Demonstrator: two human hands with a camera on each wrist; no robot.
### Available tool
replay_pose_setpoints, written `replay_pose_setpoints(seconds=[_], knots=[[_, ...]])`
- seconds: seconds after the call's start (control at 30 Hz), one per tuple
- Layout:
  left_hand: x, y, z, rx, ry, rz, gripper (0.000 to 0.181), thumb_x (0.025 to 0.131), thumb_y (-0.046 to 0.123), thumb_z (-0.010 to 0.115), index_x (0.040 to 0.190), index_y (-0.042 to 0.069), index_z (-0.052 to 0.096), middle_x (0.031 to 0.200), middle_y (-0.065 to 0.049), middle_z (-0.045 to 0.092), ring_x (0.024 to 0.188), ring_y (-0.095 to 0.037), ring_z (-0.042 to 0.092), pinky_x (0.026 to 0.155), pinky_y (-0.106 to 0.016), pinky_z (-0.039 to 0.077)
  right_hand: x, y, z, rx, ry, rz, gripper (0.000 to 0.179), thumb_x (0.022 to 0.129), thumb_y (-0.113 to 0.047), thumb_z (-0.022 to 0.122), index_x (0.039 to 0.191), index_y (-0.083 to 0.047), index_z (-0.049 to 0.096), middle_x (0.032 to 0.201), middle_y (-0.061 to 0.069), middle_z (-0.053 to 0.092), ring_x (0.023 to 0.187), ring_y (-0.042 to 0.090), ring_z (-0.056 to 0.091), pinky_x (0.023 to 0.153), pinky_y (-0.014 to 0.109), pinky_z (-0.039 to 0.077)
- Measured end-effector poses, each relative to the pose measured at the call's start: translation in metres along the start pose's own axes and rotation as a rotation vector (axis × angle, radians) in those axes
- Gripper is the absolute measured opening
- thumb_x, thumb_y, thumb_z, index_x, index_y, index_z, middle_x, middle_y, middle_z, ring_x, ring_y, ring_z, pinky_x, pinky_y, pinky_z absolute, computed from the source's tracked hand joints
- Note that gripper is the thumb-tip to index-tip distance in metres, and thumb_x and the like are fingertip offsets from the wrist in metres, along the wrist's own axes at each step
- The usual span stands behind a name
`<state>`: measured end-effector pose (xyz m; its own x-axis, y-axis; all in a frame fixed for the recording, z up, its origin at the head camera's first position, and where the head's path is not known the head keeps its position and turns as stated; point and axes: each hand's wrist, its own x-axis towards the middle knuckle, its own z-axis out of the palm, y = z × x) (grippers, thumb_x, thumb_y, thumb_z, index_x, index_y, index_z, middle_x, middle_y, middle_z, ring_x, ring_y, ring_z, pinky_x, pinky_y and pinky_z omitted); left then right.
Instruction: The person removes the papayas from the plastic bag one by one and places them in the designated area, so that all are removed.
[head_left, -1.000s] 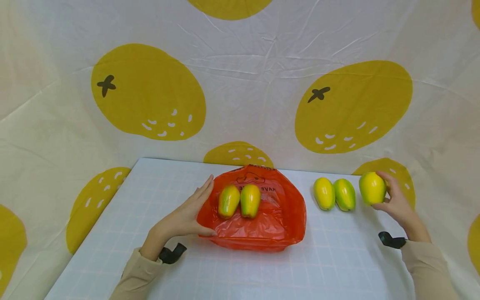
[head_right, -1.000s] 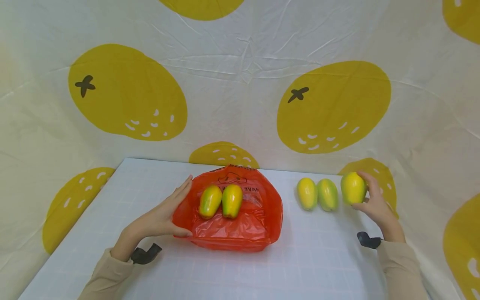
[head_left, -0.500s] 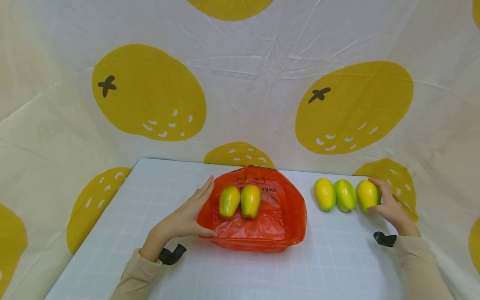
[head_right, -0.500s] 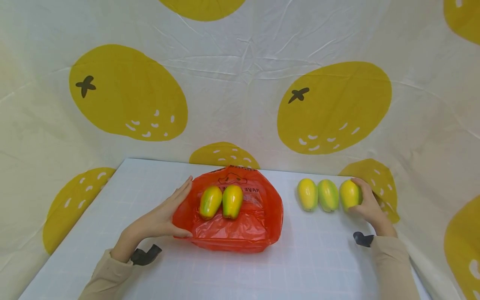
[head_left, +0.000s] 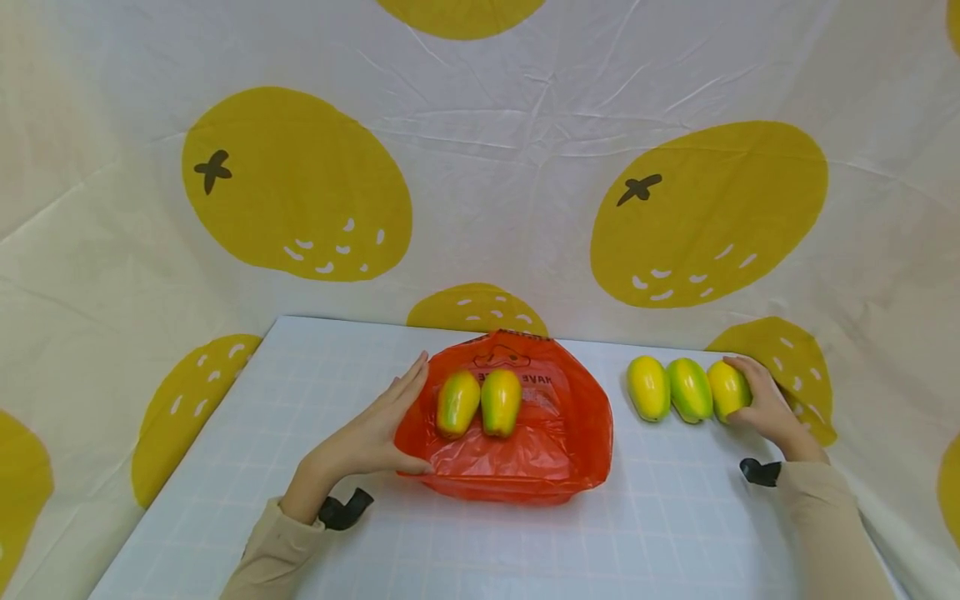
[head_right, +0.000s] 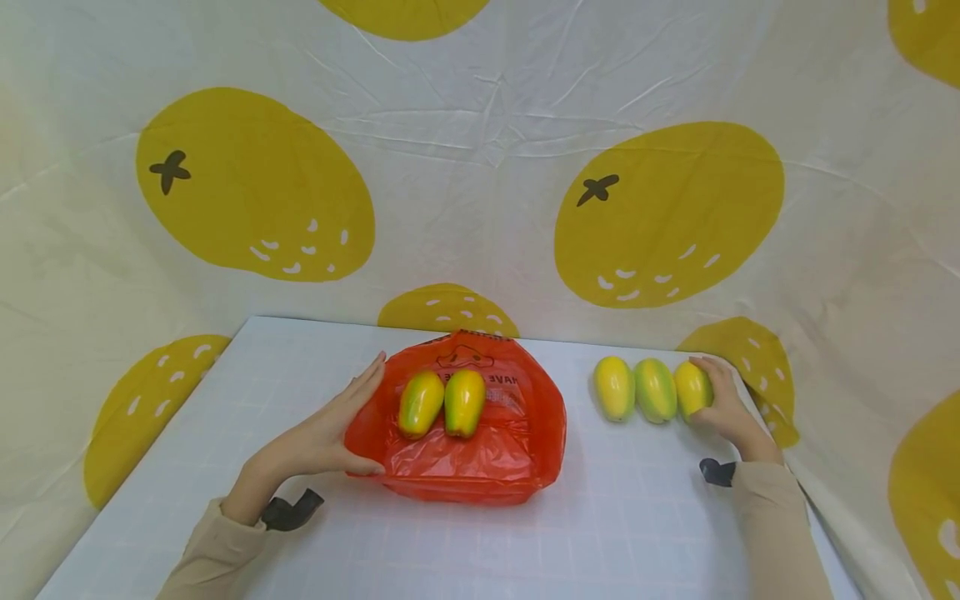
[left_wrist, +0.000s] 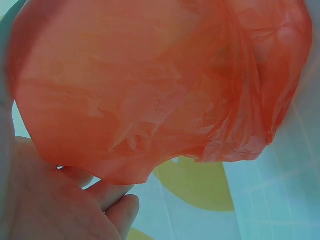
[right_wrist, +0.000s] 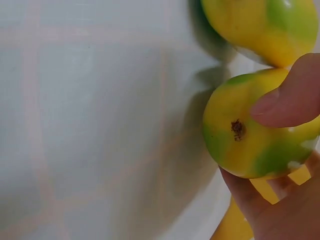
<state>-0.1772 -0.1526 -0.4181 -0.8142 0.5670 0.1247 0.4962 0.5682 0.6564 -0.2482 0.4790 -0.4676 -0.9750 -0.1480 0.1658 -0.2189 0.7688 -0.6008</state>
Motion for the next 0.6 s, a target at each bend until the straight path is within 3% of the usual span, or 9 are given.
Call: replay_pose_setpoints(seconds=[0.23,0.43,0.6], knots=[[-0.0007,0.0005,-0.0007,0.000,0.001,-0.005,0.130,0.070,0.059,0.084,0.160,0.009,0.004,0.166,0.007,-0.008,0.152,-0.023,0.009,0.119,-0.048,0.014,0.0007,-0.0036,-0.0001,0.044,-0.085,0.034,0.103,0.062,0.003,0.070,0.152,0.004,0.020,0.150,0.038,0.008,0.129,0.058,0.011,0.098,0.083,0.014],[-0.0013,-0.0002,-0.0007,-0.007,0.003,-0.005,0.130,0.070,0.058,0.084,0.160,0.009,0.004,0.166,0.008,-0.008,0.152,-0.023,0.009,0.119,-0.048,0.014,0.0012,-0.0041,-0.0003,0.019,-0.141,0.067,0.107,0.065,-0.001,0.069,0.156,0.000,0.013,0.155,0.037,-0.003,0.130,0.063,0.008,0.098,0.084,0.013],[-0.0014,-0.0007,-0.0007,-0.002,0.005,0.000,0.130,0.070,0.058,0.084,0.160,0.009,0.005,0.166,0.007,-0.007,0.152,-0.023,0.009,0.119,-0.048,0.014,0.0001,-0.0051,0.0004,0.021,-0.145,0.059,0.107,0.066,-0.004,0.069,0.156,-0.002,0.012,0.157,0.035,-0.008,0.131,0.065,0.005,0.096,0.086,0.011]])
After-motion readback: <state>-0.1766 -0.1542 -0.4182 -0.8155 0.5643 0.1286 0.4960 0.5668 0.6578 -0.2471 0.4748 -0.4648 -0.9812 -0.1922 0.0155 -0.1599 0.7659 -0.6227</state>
